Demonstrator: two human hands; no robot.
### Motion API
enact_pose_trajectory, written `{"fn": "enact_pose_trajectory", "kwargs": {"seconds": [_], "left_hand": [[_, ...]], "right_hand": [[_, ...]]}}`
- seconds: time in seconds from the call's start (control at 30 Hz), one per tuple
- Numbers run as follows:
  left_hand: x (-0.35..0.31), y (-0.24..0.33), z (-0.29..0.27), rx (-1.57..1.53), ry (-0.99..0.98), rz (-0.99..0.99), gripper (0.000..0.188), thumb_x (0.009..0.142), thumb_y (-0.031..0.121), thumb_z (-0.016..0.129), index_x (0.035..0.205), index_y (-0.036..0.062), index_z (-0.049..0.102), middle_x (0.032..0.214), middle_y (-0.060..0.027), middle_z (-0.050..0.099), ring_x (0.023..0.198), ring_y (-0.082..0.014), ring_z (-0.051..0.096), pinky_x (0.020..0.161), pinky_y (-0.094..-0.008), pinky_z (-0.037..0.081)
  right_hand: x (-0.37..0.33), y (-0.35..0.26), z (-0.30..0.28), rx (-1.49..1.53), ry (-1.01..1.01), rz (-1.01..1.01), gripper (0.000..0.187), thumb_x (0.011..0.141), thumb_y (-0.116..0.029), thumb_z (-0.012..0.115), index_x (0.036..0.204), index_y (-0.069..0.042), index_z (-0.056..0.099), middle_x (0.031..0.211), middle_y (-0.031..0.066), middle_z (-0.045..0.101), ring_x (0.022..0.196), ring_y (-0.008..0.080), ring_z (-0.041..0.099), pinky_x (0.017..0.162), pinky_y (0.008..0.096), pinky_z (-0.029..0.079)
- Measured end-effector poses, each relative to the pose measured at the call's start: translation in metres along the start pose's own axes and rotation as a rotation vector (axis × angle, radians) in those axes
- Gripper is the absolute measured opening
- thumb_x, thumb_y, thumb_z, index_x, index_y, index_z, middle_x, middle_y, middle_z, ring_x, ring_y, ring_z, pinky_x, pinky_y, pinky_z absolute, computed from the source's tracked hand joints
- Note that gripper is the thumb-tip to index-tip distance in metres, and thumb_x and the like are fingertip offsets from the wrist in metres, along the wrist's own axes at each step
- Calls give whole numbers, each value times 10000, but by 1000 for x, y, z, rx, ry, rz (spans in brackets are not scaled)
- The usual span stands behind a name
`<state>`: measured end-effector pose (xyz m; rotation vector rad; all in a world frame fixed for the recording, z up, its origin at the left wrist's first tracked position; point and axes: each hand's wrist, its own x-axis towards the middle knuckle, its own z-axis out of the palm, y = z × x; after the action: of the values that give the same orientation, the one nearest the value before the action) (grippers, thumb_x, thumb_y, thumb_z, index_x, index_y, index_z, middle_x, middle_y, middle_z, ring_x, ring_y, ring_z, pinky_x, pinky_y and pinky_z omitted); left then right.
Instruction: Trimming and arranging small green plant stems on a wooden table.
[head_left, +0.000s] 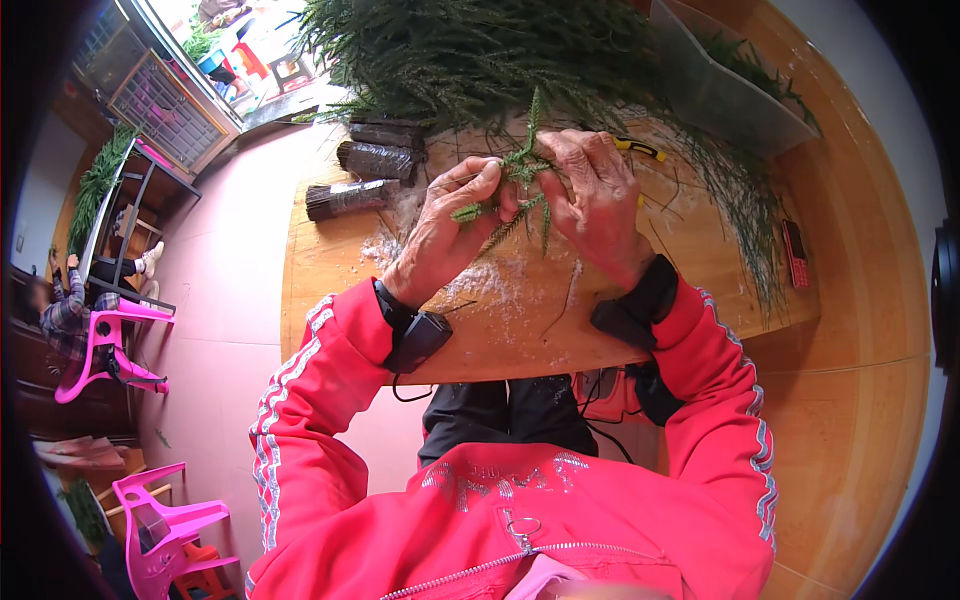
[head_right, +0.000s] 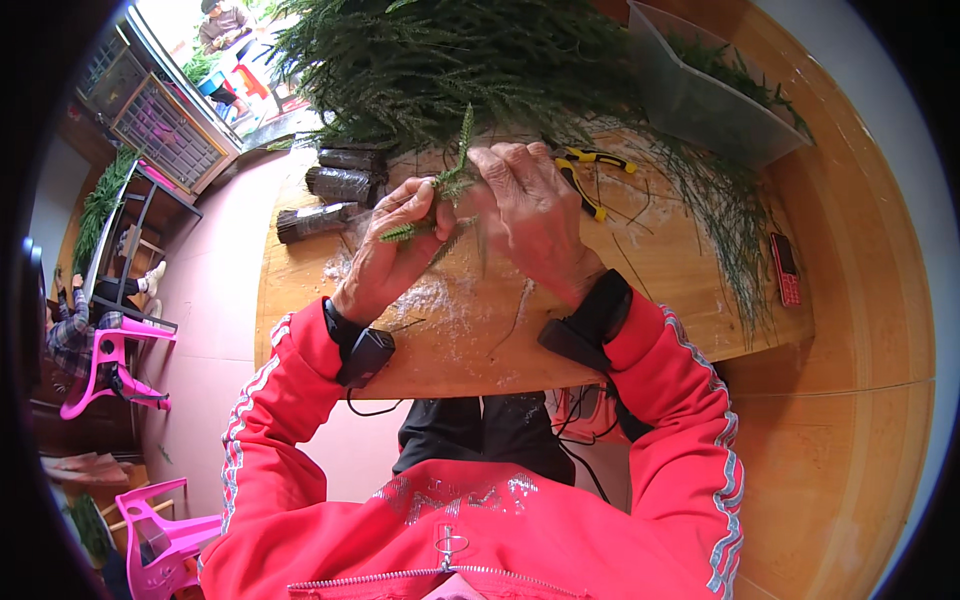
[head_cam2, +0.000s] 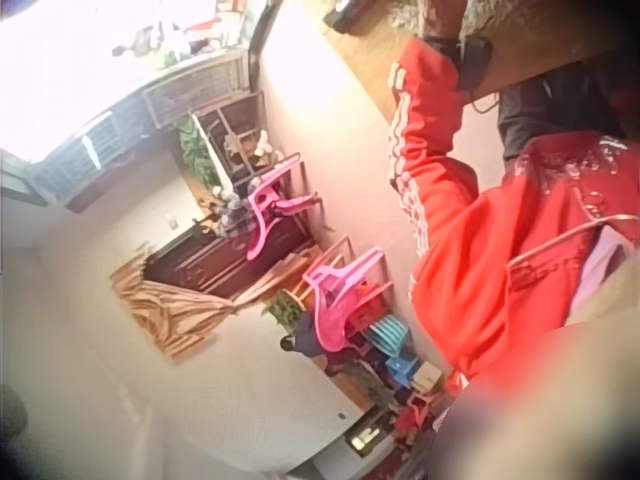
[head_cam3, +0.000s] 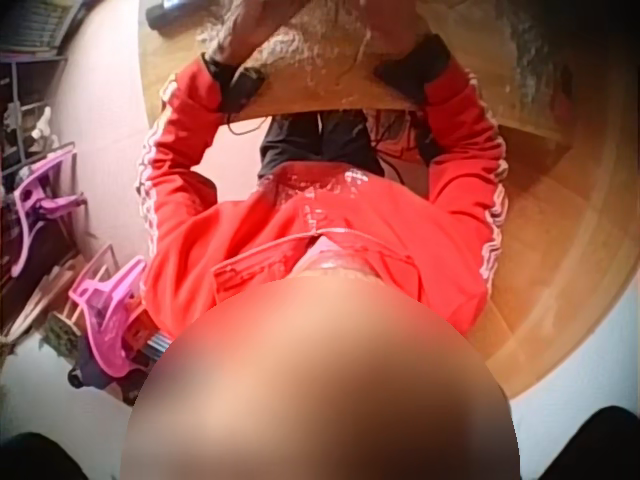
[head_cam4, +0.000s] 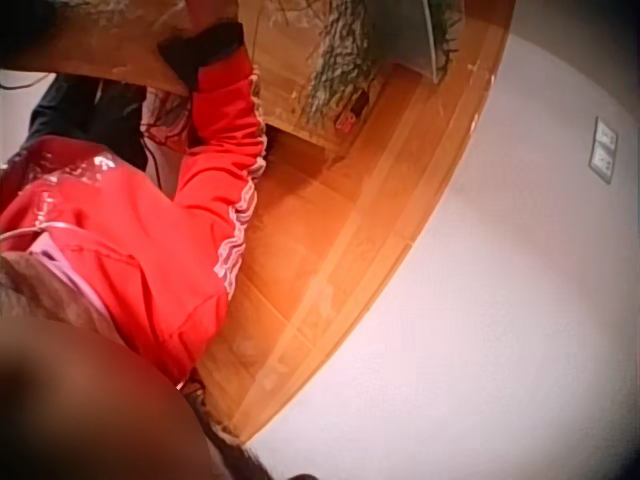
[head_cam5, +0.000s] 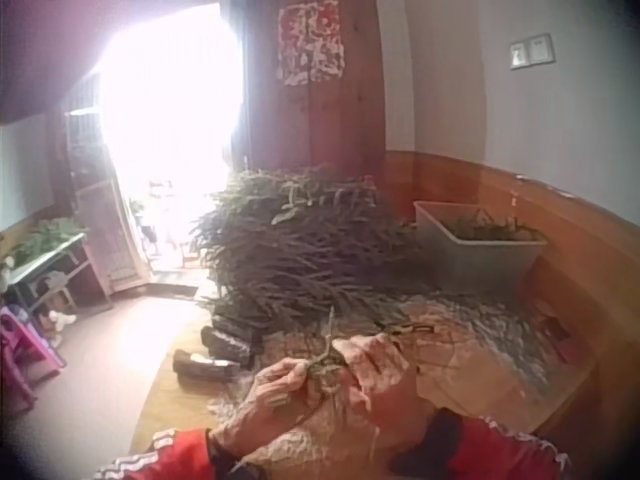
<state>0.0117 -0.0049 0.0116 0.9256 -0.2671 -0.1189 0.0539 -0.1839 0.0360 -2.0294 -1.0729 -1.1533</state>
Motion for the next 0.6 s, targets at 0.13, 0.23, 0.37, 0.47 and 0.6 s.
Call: {"fn": "enact_pose_trajectory", "kwargs": {"seconds": [0.13,0.23,0.37,0.47,0.6], "left_hand": [[3,-1,1,-60,-44,-25,188,968,212,542,993,28,571,831,-34,588,788,-108,548,728,-247,440],[0,-1,2,-23,-19,-26,190,969,212,539,984,26,575,825,-37,591,772,-112,549,709,-245,437],[2,0,2,65,-54,-46,197,967,216,544,971,22,583,806,-39,606,755,-104,547,692,-240,432],[1,0,7,180,-2,-61,220,960,227,557,960,12,605,792,-41,621,723,-88,543,658,-226,426],[1,2,1,264,21,-40,205,936,198,599,971,-2,623,794,-39,629,708,-71,541,639,-215,427]], "right_hand": [[1,-1,-3,-23,14,-7,356,680,3,686,1030,-29,630,941,100,606,859,293,591,757,378,501],[2,-2,-4,-118,-46,-66,370,664,9,680,1030,-30,637,943,88,604,882,272,587,768,374,503],[0,2,-2,-170,-89,-132,357,662,9,679,1015,-33,644,952,82,605,902,260,587,776,365,503],[1,2,-4,-208,-122,-160,337,658,8,681,991,-29,644,950,82,605,903,262,589,773,359,504],[4,4,-5,-199,-128,-184,310,658,20,676,962,-24,636,949,83,608,908,274,593,776,358,504]]}}
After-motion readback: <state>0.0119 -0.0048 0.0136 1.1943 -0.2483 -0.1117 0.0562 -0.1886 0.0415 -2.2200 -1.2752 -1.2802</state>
